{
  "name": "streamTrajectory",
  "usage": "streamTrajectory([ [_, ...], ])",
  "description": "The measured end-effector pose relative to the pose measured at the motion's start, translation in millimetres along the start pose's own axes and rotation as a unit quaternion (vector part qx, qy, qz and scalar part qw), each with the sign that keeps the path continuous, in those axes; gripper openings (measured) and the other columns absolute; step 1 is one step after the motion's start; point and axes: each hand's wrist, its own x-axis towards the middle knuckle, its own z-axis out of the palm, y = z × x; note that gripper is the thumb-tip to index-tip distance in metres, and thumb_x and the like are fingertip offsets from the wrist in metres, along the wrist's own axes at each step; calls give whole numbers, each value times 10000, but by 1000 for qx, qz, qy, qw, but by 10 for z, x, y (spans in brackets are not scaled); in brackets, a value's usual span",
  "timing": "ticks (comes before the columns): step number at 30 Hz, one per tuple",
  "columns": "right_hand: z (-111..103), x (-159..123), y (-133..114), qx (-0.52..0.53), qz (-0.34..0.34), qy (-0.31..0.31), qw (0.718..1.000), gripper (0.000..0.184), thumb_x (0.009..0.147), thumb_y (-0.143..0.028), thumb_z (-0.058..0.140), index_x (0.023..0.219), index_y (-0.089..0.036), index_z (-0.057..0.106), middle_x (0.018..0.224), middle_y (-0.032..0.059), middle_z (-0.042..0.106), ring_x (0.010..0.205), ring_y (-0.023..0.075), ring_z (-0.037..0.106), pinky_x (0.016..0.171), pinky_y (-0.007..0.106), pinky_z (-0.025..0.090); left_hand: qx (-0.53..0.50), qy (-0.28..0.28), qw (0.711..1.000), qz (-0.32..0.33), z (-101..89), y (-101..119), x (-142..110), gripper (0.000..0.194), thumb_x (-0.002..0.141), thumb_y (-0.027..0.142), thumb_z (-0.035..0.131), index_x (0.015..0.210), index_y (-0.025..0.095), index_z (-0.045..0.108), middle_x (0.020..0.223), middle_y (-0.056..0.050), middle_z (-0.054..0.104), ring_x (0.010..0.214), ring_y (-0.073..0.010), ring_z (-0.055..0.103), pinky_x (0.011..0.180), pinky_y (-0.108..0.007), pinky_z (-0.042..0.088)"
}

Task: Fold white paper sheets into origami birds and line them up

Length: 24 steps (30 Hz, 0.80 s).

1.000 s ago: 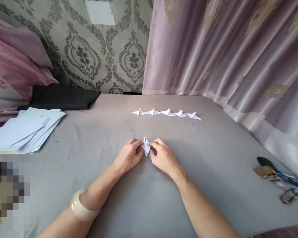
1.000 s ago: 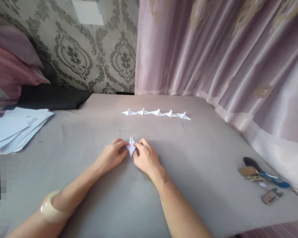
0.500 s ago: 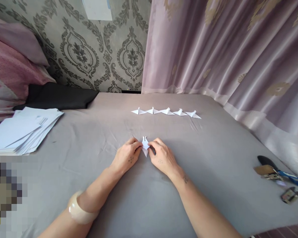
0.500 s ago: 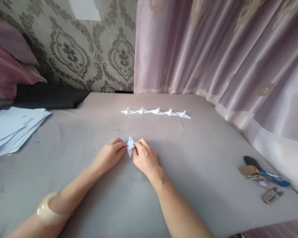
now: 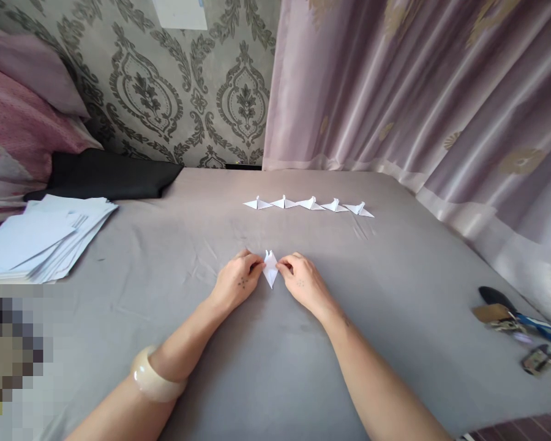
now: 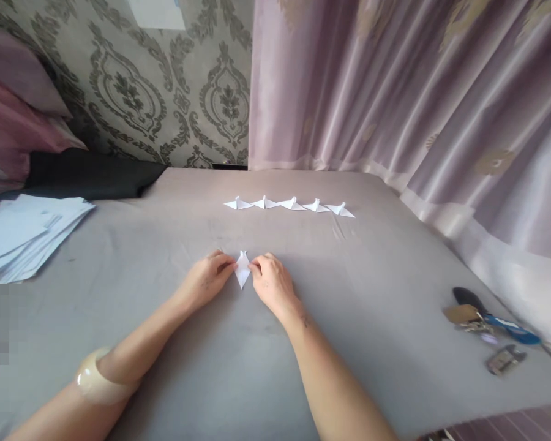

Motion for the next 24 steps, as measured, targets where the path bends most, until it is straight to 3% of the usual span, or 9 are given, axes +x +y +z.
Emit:
streamTrajectory([
  [13, -71, 153, -8, 91, 92, -31, 991, 226, 750, -342, 569, 734, -168, 711, 767, 18, 703, 721, 169, 616, 617, 236, 411, -39, -26, 997, -61, -81, 41, 95, 214, 813, 316, 519, 768, 179, 677, 836, -30, 648, 750, -168, 593, 658, -258, 419],
  [24, -23, 139, -59, 21, 76, -10, 997, 166, 786, -296, 581, 703, -197, 685, 795, 46, 713, 721, 168, 630, 627, 252, 415, -16, -9, 999, -39, -1, -17, 95, 220, 804, 337, 522, 751, 180, 667, 842, -29, 653, 698, -152, 586, 599, -246, 427],
])
